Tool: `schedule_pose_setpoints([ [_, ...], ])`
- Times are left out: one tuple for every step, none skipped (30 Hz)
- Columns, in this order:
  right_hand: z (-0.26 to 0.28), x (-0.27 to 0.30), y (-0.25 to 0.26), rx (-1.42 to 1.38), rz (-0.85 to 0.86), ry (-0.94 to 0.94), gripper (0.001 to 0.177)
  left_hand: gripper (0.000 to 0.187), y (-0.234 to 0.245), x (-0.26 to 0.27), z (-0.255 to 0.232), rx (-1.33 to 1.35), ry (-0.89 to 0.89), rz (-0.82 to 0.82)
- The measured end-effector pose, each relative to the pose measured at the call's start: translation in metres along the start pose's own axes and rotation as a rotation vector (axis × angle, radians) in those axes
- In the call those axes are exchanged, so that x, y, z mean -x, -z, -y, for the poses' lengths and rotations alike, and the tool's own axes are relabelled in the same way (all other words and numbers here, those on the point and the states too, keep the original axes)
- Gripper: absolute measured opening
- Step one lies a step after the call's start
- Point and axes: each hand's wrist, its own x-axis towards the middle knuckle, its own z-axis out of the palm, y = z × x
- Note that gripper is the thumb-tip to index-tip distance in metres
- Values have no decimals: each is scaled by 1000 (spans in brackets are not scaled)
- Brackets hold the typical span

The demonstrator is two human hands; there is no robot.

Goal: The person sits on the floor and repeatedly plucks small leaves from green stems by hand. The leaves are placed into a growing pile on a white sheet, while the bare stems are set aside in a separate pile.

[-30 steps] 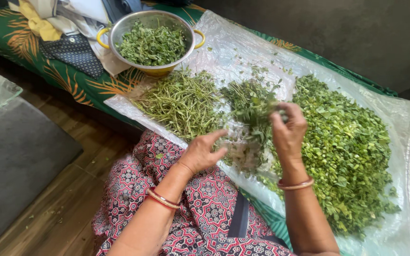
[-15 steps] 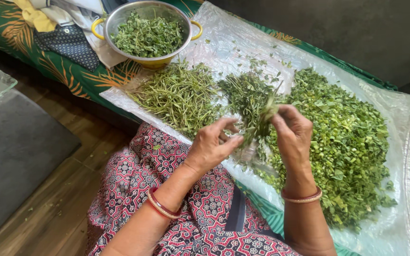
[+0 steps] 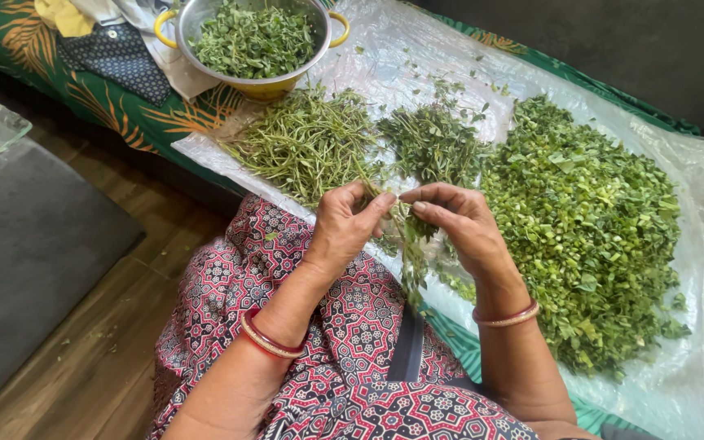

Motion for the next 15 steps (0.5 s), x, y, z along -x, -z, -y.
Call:
schedule_pose_setpoints([
  [0, 0, 1, 6, -3, 0, 24, 19, 0, -1, 3, -47, 25, -10],
  [0, -1, 2, 12, -7, 0, 25, 21, 0, -2, 6, -94, 49, -21],
  [0, -1, 2, 18, -9, -2, 25, 22, -1, -2, 8, -141, 75, -32],
  [1, -1, 3, 17, -1, 1, 25, 23, 0, -2, 10, -187, 53, -37],
  [1, -1, 3, 15, 9, 3, 25, 23, 0, -3, 11, -234, 31, -43],
  [3, 0, 3, 14, 19, 6, 25, 24, 1, -3, 12, -281, 9, -49],
  [4, -1, 2, 19, 19, -12, 26, 27, 3, -3, 12, -322, -13, -54],
  [5, -1, 1, 24, 18, -30, 26, 31, 4, -4, 12, -362, -36, -59],
  [6, -1, -1, 30, 18, -48, 26, 35, 4, -4, 11, -403, -58, -65],
  [6, 0, -3, 95, 13, -44, 26, 36, 4, -4, 10, -430, -56, -73],
  [6, 1, -5, 161, 7, -39, 27, 36, 4, -5, 9, -458, -54, -79],
  [6, 1, -8, 227, 1, -35, 27, 37, 3, -4, 7, -486, -52, -86],
  [6, 1, -10, 232, 1, 0, 26, 37, 2, -4, 5, -513, -62, -87],
  [5, 1, -11, 238, 2, 34, 24, 37, 0, -3, 2, -541, -73, -88],
  [4, 1, -12, 243, 2, 69, 23, 36, -1, -2, 0, -568, -83, -89],
])
